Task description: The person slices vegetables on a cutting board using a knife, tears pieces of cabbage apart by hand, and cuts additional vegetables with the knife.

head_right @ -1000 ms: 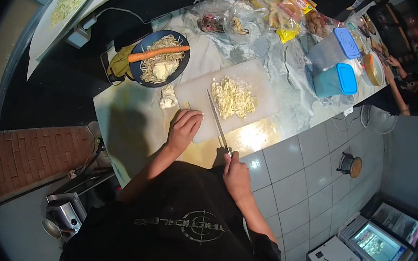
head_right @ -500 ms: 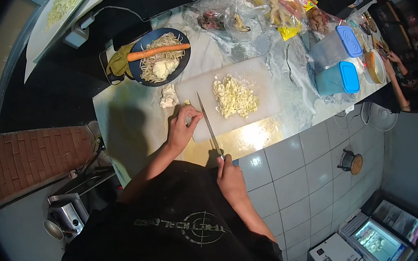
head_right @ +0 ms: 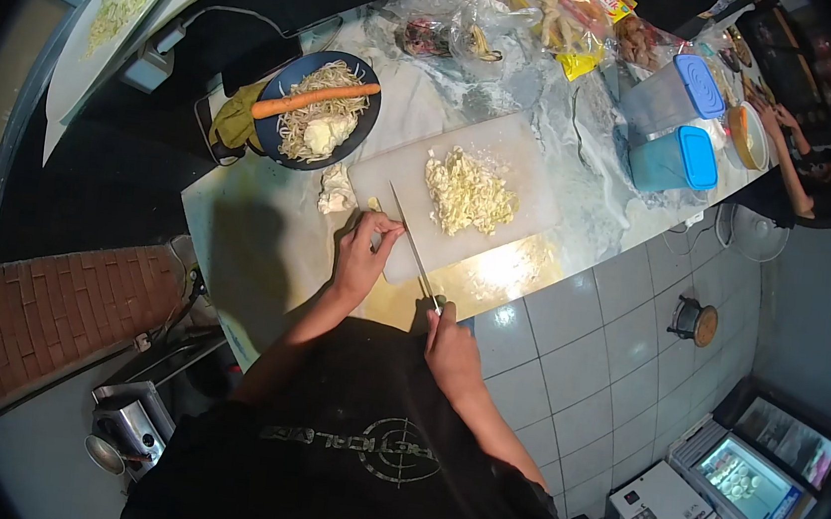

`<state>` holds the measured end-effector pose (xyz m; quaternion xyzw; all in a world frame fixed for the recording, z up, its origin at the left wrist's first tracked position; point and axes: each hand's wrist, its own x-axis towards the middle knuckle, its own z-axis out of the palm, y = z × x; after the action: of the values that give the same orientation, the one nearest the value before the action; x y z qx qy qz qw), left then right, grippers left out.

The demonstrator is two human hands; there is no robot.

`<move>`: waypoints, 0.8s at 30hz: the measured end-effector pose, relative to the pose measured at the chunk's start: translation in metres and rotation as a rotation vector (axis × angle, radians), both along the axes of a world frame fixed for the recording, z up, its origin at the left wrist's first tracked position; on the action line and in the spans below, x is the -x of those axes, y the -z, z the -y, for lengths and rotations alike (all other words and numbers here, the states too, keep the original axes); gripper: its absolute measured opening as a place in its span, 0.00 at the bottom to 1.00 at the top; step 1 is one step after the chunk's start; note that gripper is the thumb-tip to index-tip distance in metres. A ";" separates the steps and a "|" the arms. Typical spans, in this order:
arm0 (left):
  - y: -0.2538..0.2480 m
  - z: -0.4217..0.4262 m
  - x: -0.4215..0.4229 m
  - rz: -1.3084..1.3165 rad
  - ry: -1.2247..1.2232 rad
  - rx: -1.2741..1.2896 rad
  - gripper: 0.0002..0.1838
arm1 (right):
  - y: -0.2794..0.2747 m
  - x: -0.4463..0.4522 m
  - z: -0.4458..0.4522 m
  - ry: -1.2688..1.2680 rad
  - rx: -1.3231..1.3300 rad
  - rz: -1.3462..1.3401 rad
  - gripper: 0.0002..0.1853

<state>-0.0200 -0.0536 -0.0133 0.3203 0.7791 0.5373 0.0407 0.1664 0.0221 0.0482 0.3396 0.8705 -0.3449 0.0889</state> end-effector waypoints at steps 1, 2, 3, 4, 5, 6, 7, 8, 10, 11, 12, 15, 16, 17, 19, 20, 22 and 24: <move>-0.005 0.000 0.001 -0.018 0.010 0.007 0.09 | 0.001 0.000 -0.001 0.003 -0.001 -0.001 0.15; -0.008 -0.001 0.002 -0.038 0.019 0.013 0.08 | 0.002 0.002 -0.004 -0.009 -0.005 0.000 0.14; -0.009 -0.001 0.002 -0.040 0.021 0.015 0.08 | 0.003 0.002 -0.007 -0.021 -0.007 0.002 0.14; -0.009 -0.001 0.003 -0.069 0.026 0.028 0.07 | 0.003 0.002 -0.009 -0.019 -0.006 -0.002 0.14; -0.010 -0.002 0.004 -0.098 0.031 0.041 0.06 | 0.003 0.001 -0.012 -0.034 -0.019 -0.018 0.14; -0.010 -0.002 0.003 -0.101 0.032 0.041 0.06 | 0.003 0.000 -0.015 -0.049 -0.032 -0.033 0.14; -0.011 -0.002 0.003 -0.101 0.024 0.027 0.06 | 0.004 -0.002 -0.016 -0.048 -0.031 -0.035 0.14; -0.011 -0.002 0.002 -0.101 0.018 0.012 0.06 | 0.005 -0.005 -0.018 -0.051 -0.029 -0.030 0.14; -0.010 -0.002 0.004 -0.140 0.024 0.031 0.05 | 0.005 -0.008 -0.019 -0.050 -0.029 -0.027 0.14; -0.010 -0.002 0.005 -0.178 0.025 0.050 0.05 | 0.005 -0.010 -0.018 -0.042 -0.034 -0.038 0.14; -0.010 -0.002 0.005 -0.182 0.027 0.049 0.05 | 0.004 -0.011 -0.018 -0.036 -0.039 -0.050 0.15; -0.011 -0.004 0.003 -0.247 -0.001 0.067 0.05 | 0.005 -0.014 -0.019 -0.004 -0.046 -0.036 0.15; -0.010 -0.005 0.001 -0.210 0.002 0.059 0.05 | 0.004 -0.014 -0.019 -0.002 -0.046 -0.039 0.15; -0.009 -0.006 -0.001 -0.172 0.005 0.050 0.05 | 0.003 -0.014 -0.020 0.026 -0.055 -0.037 0.15; -0.009 -0.008 -0.003 -0.161 -0.001 0.048 0.06 | 0.001 -0.014 -0.020 0.054 -0.063 -0.038 0.15; -0.009 -0.010 -0.003 -0.173 0.005 0.037 0.06 | 0.000 -0.015 -0.019 0.059 -0.055 -0.052 0.16; -0.009 -0.011 -0.004 -0.185 0.016 0.024 0.06 | -0.003 -0.016 -0.019 0.068 -0.049 -0.067 0.16; -0.009 -0.010 -0.005 -0.227 0.007 0.048 0.07 | -0.007 -0.016 -0.016 0.071 0.014 -0.092 0.17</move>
<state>-0.0151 -0.0433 -0.0046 0.3807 0.7902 0.4788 -0.0385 0.1821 0.0383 0.0549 0.3536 0.8586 -0.3692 0.0386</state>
